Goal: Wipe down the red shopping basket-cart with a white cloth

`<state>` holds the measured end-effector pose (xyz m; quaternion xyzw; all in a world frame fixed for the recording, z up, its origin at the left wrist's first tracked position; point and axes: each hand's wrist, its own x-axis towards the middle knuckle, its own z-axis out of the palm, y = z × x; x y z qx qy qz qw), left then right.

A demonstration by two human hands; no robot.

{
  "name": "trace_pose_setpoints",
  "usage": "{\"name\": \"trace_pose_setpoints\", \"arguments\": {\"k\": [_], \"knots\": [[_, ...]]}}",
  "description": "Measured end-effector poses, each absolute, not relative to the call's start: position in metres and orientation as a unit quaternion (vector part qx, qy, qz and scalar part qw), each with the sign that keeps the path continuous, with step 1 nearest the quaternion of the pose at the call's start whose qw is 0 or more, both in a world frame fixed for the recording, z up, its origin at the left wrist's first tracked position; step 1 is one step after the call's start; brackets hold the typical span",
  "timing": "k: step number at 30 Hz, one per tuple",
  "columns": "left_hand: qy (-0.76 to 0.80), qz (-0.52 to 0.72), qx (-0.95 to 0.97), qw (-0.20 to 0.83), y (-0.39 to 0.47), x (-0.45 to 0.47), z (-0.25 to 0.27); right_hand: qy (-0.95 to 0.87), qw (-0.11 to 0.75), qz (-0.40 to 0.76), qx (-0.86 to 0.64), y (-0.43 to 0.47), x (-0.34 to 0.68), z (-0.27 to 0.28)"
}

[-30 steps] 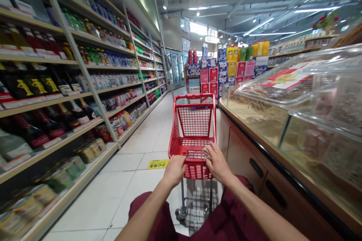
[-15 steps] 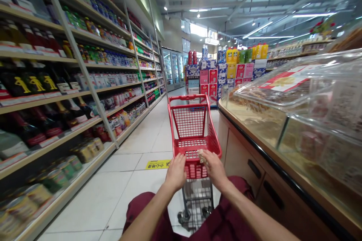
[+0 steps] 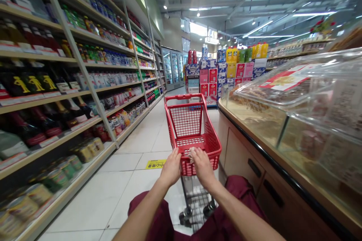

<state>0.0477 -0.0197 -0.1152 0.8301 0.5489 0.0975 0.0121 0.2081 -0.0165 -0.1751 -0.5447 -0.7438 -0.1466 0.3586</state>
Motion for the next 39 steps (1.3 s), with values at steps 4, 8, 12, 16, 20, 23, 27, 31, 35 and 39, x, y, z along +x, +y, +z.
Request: {"name": "trace_pose_setpoints", "arguments": {"k": [4,8,12,16,20,23,27,31,35,39], "knots": [[0.539,0.088,0.838,0.015,-0.019,0.043,-0.116,-0.772,0.366,-0.162,-0.494,-0.012,0.196,-0.177],[0.536,0.095,0.839,0.014,-0.019,0.043,-0.116,-0.713,0.383,-0.184,-0.557,-0.011,0.260,-0.178],[0.539,0.099,0.836,0.020,-0.020,0.047,-0.114,-0.716,0.402,-0.195,-0.536,-0.016,0.251,-0.184],[0.530,0.089,0.843,0.030,-0.020,0.046,-0.112,-0.768,0.396,-0.187,-0.467,-0.017,0.201,-0.185],[0.530,0.097,0.842,0.034,-0.020,0.043,-0.113,-0.753,0.399,-0.185,-0.490,-0.014,0.223,-0.181],[0.530,0.110,0.840,0.041,-0.019,0.042,-0.116,-0.724,0.411,-0.194,-0.519,-0.016,0.244,-0.178],[0.509,0.127,0.849,0.055,-0.015,0.039,-0.117,-0.767,0.407,-0.208,-0.451,-0.022,0.217,-0.177],[0.488,0.129,0.861,0.057,-0.012,0.034,-0.117,-0.808,0.383,-0.212,-0.395,-0.031,0.192,-0.204],[0.506,0.116,0.853,0.047,-0.012,0.032,-0.116,-0.819,0.360,-0.201,-0.399,-0.046,0.208,-0.231],[0.529,0.089,0.844,0.012,-0.017,0.039,-0.111,-0.801,0.371,-0.200,-0.426,-0.054,0.230,-0.204]]}}
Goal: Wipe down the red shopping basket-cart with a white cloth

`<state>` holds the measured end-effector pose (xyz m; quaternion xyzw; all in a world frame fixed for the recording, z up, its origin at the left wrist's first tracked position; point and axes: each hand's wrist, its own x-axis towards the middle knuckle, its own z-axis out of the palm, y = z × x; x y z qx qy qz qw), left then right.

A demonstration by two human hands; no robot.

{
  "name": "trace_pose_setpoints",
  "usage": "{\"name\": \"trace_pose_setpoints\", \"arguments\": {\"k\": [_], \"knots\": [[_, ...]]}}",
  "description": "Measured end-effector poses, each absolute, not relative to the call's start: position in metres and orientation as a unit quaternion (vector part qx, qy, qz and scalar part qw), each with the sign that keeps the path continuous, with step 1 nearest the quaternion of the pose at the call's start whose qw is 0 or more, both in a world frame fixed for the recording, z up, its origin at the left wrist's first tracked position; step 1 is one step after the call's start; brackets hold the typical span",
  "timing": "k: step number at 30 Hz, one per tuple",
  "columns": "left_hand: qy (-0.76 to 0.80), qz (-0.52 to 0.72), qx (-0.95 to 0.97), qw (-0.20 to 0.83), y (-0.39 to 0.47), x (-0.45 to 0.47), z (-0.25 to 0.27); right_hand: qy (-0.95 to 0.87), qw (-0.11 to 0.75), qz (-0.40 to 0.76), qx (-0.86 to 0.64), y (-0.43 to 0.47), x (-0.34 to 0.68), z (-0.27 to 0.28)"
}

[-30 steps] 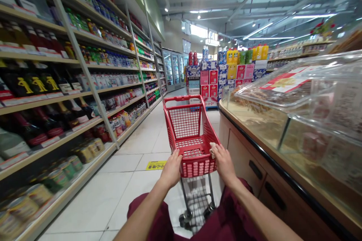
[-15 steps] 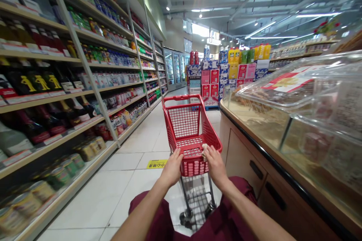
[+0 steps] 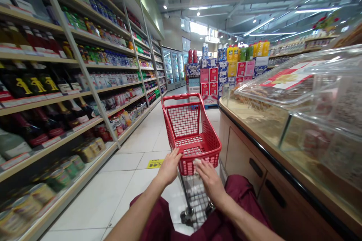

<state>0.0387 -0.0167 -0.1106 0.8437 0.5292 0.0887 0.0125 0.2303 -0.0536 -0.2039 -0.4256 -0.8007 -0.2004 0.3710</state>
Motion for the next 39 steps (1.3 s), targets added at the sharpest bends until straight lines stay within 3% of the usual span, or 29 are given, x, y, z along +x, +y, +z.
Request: {"name": "trace_pose_setpoints", "arguments": {"k": [14,31,36,39], "knots": [[0.524,0.043,0.851,-0.016,-0.031,0.080,-0.117,-0.769,0.392,-0.222,-0.453,-0.056,0.256,-0.196],[0.530,0.010,0.847,-0.030,-0.037,0.089,-0.119,-0.733,0.364,-0.199,-0.539,-0.047,0.299,-0.234],[0.534,0.018,0.845,-0.031,-0.038,0.089,-0.120,-0.690,0.421,-0.206,-0.551,-0.044,0.306,-0.212],[0.534,0.021,0.844,-0.033,-0.039,0.089,-0.121,-0.693,0.403,-0.185,-0.568,-0.037,0.300,-0.223]]}}
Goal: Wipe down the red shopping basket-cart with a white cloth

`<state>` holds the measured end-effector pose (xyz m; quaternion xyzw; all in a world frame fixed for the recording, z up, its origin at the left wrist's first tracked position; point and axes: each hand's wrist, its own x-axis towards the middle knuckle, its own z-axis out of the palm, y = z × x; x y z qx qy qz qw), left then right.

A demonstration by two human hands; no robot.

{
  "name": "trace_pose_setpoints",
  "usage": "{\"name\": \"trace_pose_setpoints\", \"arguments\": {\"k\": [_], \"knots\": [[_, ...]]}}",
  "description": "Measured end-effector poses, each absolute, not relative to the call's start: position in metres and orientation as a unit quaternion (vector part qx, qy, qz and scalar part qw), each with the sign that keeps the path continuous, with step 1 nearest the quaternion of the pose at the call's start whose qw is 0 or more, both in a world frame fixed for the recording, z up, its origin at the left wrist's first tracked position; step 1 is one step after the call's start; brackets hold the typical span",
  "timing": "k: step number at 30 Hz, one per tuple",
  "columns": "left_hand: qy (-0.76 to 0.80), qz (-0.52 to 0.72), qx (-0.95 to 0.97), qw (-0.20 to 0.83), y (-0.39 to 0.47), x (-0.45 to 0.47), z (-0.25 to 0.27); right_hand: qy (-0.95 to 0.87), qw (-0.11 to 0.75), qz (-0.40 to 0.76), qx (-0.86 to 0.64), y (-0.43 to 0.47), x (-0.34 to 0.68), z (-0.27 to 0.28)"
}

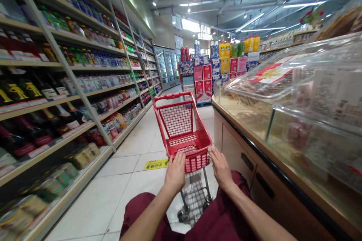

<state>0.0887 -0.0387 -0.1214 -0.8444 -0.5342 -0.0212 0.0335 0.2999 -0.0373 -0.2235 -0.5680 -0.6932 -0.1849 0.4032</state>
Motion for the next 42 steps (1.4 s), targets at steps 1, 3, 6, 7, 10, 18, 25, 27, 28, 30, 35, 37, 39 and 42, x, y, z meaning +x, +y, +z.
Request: {"name": "trace_pose_setpoints", "arguments": {"k": [1,3,6,7,10,18,25,27,28,30,35,37,39,42], "knots": [[-0.533,-0.022,-0.845,0.035,-0.039,0.088,-0.122,-0.701,0.386,-0.174,-0.574,-0.037,0.298,-0.231],[-0.527,-0.021,-0.849,0.038,-0.038,0.085,-0.124,-0.713,0.362,-0.159,-0.580,-0.039,0.296,-0.242],[-0.522,-0.021,-0.852,0.042,-0.038,0.083,-0.127,-0.701,0.386,-0.173,-0.574,-0.044,0.299,-0.229],[-0.524,-0.023,-0.850,0.043,-0.039,0.083,-0.127,-0.690,0.404,-0.185,-0.572,-0.045,0.300,-0.219],[-0.529,-0.033,-0.847,0.042,-0.039,0.084,-0.128,-0.676,0.418,-0.201,-0.573,-0.043,0.300,-0.202],[-0.520,-0.048,-0.852,0.023,-0.039,0.079,-0.129,-0.721,0.372,-0.179,-0.557,-0.050,0.295,-0.213],[-0.518,-0.045,-0.854,-0.004,-0.041,0.081,-0.125,-0.775,0.376,-0.201,-0.467,-0.050,0.267,-0.201],[-0.513,-0.049,-0.857,-0.006,-0.039,0.078,-0.125,-0.796,0.349,-0.190,-0.455,-0.056,0.260,-0.215],[-0.516,-0.055,-0.855,-0.003,-0.037,0.075,-0.124,-0.799,0.348,-0.188,-0.452,-0.059,0.257,-0.216],[-0.542,-0.068,-0.838,0.010,-0.034,0.069,-0.124,-0.795,0.368,-0.189,-0.444,-0.062,0.251,-0.208],[-0.568,-0.047,-0.821,0.016,-0.029,0.052,-0.123,-0.786,0.403,-0.205,-0.421,-0.052,0.225,-0.186],[-0.554,-0.047,-0.831,0.010,-0.028,0.048,-0.124,-0.802,0.383,-0.203,-0.410,-0.050,0.214,-0.199],[-0.546,-0.053,-0.836,0.007,-0.028,0.045,-0.125,-0.820,0.365,-0.195,-0.396,-0.052,0.206,-0.210],[-0.559,-0.082,-0.825,0.018,-0.027,0.041,-0.127,-0.823,0.369,-0.187,-0.390,-0.054,0.197,-0.203]]}}
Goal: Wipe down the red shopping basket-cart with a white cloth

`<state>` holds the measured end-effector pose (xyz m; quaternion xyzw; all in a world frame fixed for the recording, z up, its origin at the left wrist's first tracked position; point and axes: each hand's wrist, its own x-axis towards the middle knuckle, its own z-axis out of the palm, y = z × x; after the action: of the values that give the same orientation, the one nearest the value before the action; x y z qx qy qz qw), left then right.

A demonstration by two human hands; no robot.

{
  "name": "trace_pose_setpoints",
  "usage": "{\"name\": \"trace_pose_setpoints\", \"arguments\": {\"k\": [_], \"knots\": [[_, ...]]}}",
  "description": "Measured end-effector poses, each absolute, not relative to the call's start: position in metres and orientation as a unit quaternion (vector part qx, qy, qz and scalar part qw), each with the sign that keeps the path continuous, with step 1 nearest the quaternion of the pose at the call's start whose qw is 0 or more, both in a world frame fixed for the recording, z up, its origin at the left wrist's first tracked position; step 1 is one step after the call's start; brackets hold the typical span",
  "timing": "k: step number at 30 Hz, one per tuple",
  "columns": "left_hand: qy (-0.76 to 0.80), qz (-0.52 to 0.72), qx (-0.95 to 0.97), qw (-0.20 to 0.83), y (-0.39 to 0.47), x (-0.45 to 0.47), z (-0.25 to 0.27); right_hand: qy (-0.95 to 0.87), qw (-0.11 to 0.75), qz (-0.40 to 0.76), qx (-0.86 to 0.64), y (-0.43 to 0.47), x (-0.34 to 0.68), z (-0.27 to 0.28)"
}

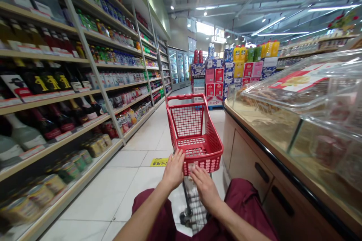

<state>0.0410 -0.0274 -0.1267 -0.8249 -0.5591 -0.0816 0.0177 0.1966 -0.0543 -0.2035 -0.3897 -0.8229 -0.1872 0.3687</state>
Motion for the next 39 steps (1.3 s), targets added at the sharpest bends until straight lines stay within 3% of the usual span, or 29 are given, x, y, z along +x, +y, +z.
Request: {"name": "trace_pose_setpoints", "arguments": {"k": [4,9,15,21,26,33,39], "knots": [[-0.591,-0.111,-0.798,0.034,-0.029,0.034,-0.133,-0.824,0.375,-0.168,-0.390,-0.047,0.182,-0.189],[-0.568,-0.104,-0.815,0.046,-0.031,0.029,-0.140,-0.848,0.333,-0.129,-0.392,-0.049,0.190,-0.213],[-0.556,-0.127,-0.820,0.049,-0.028,0.048,-0.133,-0.801,0.394,-0.193,-0.408,-0.048,0.225,-0.187],[-0.515,-0.084,-0.853,0.020,-0.032,0.062,-0.131,-0.815,0.341,-0.171,-0.437,-0.056,0.241,-0.220],[-0.529,-0.069,-0.846,0.019,-0.035,0.069,-0.127,-0.778,0.397,-0.202,-0.442,-0.053,0.258,-0.194],[-0.526,-0.060,-0.848,0.032,-0.037,0.073,-0.127,-0.786,0.349,-0.186,-0.476,-0.054,0.269,-0.218],[-0.535,-0.076,-0.840,0.047,-0.039,0.077,-0.133,-0.735,0.379,-0.201,-0.525,-0.046,0.286,-0.197]]}}
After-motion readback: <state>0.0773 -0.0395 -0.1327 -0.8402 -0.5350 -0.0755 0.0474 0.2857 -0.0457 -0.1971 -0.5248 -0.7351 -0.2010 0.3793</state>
